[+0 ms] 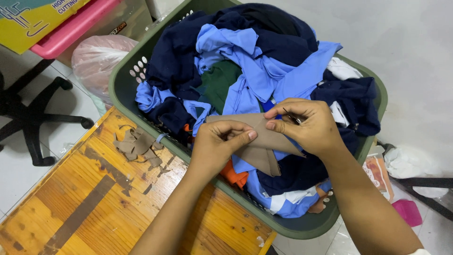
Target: Trimming excess threads and fabric from the edges of cloth pieces using hand snips.
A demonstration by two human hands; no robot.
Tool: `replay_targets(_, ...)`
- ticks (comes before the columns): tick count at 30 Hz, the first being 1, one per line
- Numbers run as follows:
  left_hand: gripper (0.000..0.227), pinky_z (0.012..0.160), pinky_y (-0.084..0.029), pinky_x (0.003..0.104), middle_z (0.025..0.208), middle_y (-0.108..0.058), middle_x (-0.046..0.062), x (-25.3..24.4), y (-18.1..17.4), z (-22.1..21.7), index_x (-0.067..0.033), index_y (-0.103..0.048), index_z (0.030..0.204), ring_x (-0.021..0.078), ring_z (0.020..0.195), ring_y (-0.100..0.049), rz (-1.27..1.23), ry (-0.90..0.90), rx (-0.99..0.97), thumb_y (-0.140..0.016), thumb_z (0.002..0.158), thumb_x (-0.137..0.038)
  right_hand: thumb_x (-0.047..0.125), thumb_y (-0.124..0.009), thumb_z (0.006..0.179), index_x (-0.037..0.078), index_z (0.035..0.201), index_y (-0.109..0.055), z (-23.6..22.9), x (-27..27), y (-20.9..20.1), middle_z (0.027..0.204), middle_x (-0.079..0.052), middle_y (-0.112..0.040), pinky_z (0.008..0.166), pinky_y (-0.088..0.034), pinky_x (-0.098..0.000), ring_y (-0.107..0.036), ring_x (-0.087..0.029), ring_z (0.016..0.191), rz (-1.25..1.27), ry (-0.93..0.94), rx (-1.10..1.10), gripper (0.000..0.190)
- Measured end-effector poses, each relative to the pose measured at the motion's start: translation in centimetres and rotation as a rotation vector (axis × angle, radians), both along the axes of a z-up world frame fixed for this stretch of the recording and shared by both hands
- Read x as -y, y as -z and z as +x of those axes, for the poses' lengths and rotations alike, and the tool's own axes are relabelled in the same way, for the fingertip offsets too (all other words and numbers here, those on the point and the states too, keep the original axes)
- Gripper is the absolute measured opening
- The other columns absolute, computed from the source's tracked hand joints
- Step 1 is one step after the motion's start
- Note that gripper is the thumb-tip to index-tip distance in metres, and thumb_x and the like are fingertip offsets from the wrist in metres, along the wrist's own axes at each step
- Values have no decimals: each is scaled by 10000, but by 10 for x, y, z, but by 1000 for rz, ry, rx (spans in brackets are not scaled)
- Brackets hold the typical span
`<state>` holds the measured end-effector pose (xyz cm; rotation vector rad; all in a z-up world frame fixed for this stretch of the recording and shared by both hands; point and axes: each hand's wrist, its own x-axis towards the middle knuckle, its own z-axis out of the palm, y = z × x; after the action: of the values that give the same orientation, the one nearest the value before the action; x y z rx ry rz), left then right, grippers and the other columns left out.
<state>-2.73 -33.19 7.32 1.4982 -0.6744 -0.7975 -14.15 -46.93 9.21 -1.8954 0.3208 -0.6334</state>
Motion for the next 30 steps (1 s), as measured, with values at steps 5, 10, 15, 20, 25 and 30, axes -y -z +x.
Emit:
replay_targets(5, 119, 519, -397, 139, 597, -646, 21, 5, 2, -3, -55, -691, 804, 28, 559, -484, 8, 30, -30, -682, 707, -123, 29, -706, 687, 32, 725, -658, 1, 3, 3, 687, -53, -626, 450, -353, -181, -423, -63, 501, -98, -5, -8, 61)
replay_targets(10, 122, 491, -405, 152, 571, -633, 41, 12, -7, -5, -46, -691, 825, 44, 530, -496, 5, 73, -86, -653, 740, -124, 51, -695, 703, 44, 783, -665, 3, 0, 3, 663, -39, -612, 498, -388, -198, -463, -73, 536, -121, -17, 5, 85)
replay_targets(15, 147, 464, -359, 131, 516, -572, 50, 11, 2, -6, 14, -670, 857, 55, 493, -481, -9, 48, -305, -625, 742, -66, 76, -701, 702, 65, 720, -671, 4, 1, 3, 664, -35, -635, 566, -444, -227, -566, -111, 581, -215, -25, 27, 36)
replay_targets(20, 159, 459, -407, 143, 532, -582, 72, 14, 12, -3, 20, -666, 851, 69, 474, -511, 5, 58, -361, -630, 733, -80, 78, -691, 710, 68, 700, -657, 3, -1, 4, 673, -39, -631, 597, -464, -252, -586, -140, 608, -240, -55, 18, 37)
replay_targets(25, 194, 443, -459, 152, 543, -599, 110, 12, 3, -3, 44, -657, 858, 84, 447, -554, 38, 56, -392, -628, 697, -60, 64, -655, 736, 68, 709, -641, 3, -2, 8, 688, -44, -613, 617, -473, -281, -575, -153, 625, -242, -105, -10, 31)
replay_targets(30, 200, 429, -480, 183, 517, -582, 116, 11, -8, -4, 41, -664, 841, 102, 428, -571, 85, 33, -459, -629, 669, -54, 89, -648, 743, 78, 748, -640, -1, 2, 14, 838, -70, -575, 680, -465, -323, -568, -190, 713, -277, -119, -9, 15)
